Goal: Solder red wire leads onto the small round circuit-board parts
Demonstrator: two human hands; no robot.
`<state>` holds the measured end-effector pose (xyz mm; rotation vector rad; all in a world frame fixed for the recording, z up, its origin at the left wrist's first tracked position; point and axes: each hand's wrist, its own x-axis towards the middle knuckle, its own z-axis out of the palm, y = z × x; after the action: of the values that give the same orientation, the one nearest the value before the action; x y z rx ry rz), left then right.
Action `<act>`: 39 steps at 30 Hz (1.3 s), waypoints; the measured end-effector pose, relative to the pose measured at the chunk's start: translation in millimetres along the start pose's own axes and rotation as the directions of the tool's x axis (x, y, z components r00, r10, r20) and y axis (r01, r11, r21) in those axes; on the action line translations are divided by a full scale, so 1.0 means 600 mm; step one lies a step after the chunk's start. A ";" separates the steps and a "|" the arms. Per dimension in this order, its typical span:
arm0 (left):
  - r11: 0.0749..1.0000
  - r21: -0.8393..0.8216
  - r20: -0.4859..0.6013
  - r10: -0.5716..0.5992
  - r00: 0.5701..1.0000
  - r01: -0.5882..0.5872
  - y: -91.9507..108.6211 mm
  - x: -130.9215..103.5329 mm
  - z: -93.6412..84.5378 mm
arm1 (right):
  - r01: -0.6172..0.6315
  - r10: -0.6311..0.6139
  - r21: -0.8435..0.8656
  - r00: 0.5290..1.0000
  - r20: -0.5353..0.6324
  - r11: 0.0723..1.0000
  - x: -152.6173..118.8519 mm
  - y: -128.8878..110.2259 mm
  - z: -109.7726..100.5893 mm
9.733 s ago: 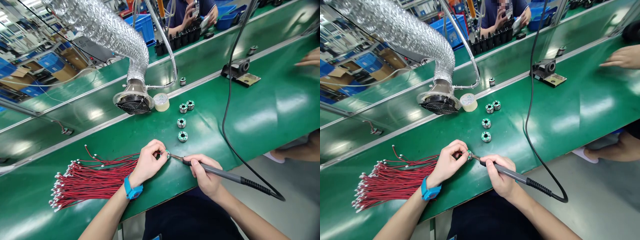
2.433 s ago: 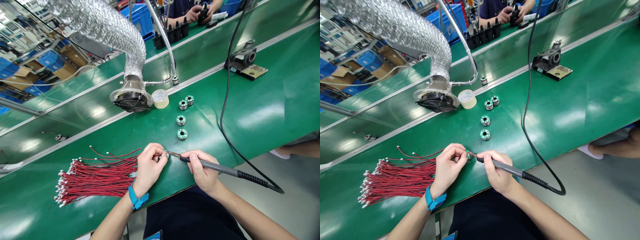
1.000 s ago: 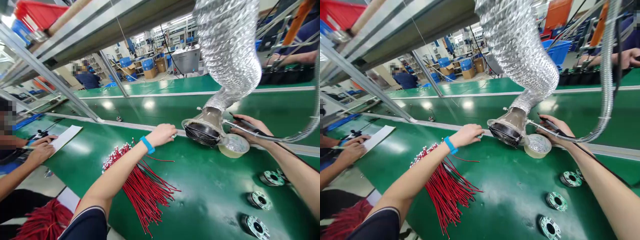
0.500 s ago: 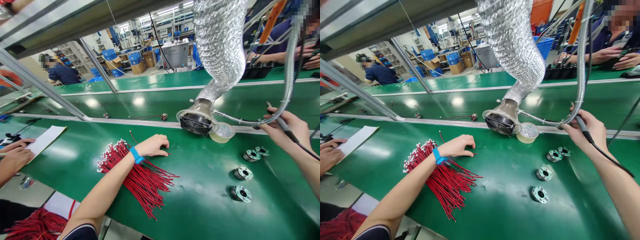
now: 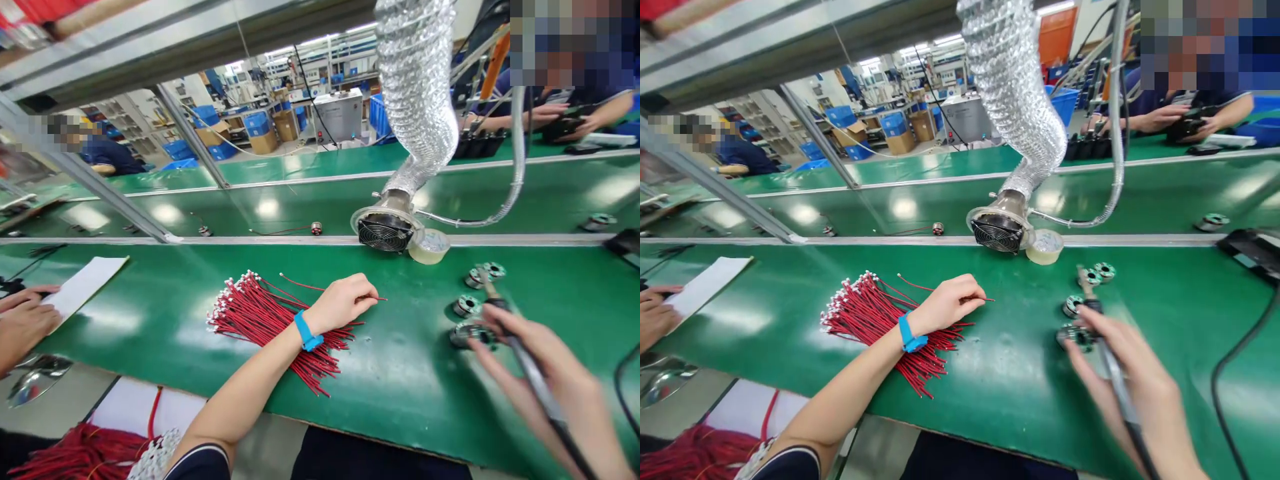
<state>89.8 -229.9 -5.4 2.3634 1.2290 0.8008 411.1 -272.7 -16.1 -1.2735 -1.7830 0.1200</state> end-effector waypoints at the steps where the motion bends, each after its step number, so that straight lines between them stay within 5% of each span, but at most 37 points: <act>1: 0.999 0.018 0.007 0.042 0.999 -0.042 0.004 -0.002 0.006 | 0.038 -0.040 0.035 0.998 0.054 0.999 -0.018 -0.020 0.009; 9: 0.998 -0.057 0.083 0.014 0.996 -0.009 0.018 -0.025 0.029 | -0.036 -0.075 0.277 0.922 0.380 0.960 -0.072 -0.072 0.072; 19: 0.946 -0.299 0.115 -0.096 0.989 0.127 0.052 -0.026 0.055 | -0.164 0.128 0.190 0.974 0.188 0.968 -0.098 -0.089 0.103; 28: 0.870 -0.422 0.178 -0.197 0.964 0.256 0.070 -0.024 0.056 | -0.205 0.066 0.443 0.949 0.310 0.873 -0.086 -0.081 0.103; 39: 0.927 -0.350 0.100 -0.106 0.989 0.135 0.081 -0.026 0.074 | -0.204 0.073 0.502 0.960 0.269 0.840 -0.071 -0.090 0.106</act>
<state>141.1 -272.2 -18.2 1.9890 1.0802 0.8040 330.1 -306.0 -49.9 -1.0078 -1.6852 0.8254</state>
